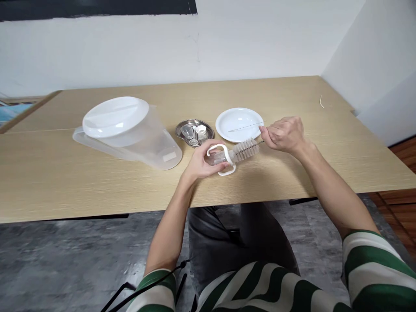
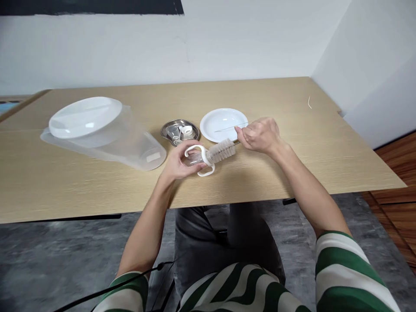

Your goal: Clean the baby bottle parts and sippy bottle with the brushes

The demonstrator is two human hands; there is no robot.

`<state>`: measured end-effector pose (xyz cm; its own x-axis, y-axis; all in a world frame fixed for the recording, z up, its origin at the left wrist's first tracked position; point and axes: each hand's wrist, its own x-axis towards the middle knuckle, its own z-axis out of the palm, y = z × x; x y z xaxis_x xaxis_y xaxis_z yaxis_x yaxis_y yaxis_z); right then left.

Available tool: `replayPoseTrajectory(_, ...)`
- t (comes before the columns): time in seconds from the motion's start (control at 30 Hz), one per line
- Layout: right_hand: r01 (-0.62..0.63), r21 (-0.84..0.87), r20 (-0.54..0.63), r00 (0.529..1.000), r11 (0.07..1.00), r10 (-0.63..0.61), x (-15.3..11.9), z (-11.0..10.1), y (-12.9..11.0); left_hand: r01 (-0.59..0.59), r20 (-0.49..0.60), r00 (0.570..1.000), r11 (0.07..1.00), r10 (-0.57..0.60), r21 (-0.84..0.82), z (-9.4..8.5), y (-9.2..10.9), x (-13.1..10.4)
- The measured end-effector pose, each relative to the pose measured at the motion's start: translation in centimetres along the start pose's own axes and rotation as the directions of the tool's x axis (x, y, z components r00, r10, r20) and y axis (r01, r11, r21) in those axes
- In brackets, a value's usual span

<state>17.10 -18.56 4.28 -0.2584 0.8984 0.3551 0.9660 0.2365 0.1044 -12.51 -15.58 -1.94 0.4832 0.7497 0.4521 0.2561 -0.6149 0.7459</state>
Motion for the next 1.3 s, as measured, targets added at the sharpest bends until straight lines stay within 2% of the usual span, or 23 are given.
replayPoseTrajectory(0.07,0.002,0.006,-0.007,1.0,1.0,-0.002,0.1,0.2,0.2,-0.026,-0.003,1.0,1.0,0.026,-0.007,-0.1,-0.3,-0.1)
replayPoseTrajectory(0.2,-0.038,0.019,-0.037,0.999,0.999,0.039,0.0,1.1,0.0,-0.081,-0.076,0.994,0.997,0.081,-0.002,-0.1,-0.8,-0.3)
replayPoseTrajectory(0.33,-0.073,-0.006,-0.022,0.997,0.997,0.072,-0.4,1.7,-0.3,-0.067,-0.123,0.99,0.995,0.076,0.072,0.1,-0.5,-0.2)
replayPoseTrajectory(0.57,-0.047,-0.041,-0.025,0.999,0.998,0.046,-1.1,1.0,-0.4,-0.03,-0.029,0.999,0.979,0.037,0.203,0.5,0.0,-0.2)
replayPoseTrajectory(0.8,0.003,-0.05,0.019,1.0,0.999,-0.002,-0.5,0.1,0.5,-0.075,0.015,0.997,0.988,0.073,0.135,0.4,-0.3,-0.4)
replayPoseTrajectory(0.97,0.015,-0.062,0.024,1.0,0.998,-0.014,-0.4,0.5,0.7,-0.115,-0.033,0.992,0.99,0.118,0.083,0.3,-0.4,-0.4)
replayPoseTrajectory(1.03,-0.009,-0.084,0.029,1.0,0.996,0.011,-0.5,0.8,0.5,-0.098,-0.032,0.994,0.993,0.101,0.063,0.3,-0.4,-0.3)
replayPoseTrajectory(1.13,-0.036,-0.11,0.042,0.998,0.993,0.041,-0.8,0.9,0.2,-0.056,0.03,0.998,0.998,0.055,0.014,0.3,-0.4,-0.1)
replayPoseTrajectory(1.3,-0.072,-0.156,0.053,0.995,0.985,0.081,-1.2,0.0,-0.4,-0.02,0.087,0.996,0.995,0.028,-0.095,0.6,-0.6,-0.1)
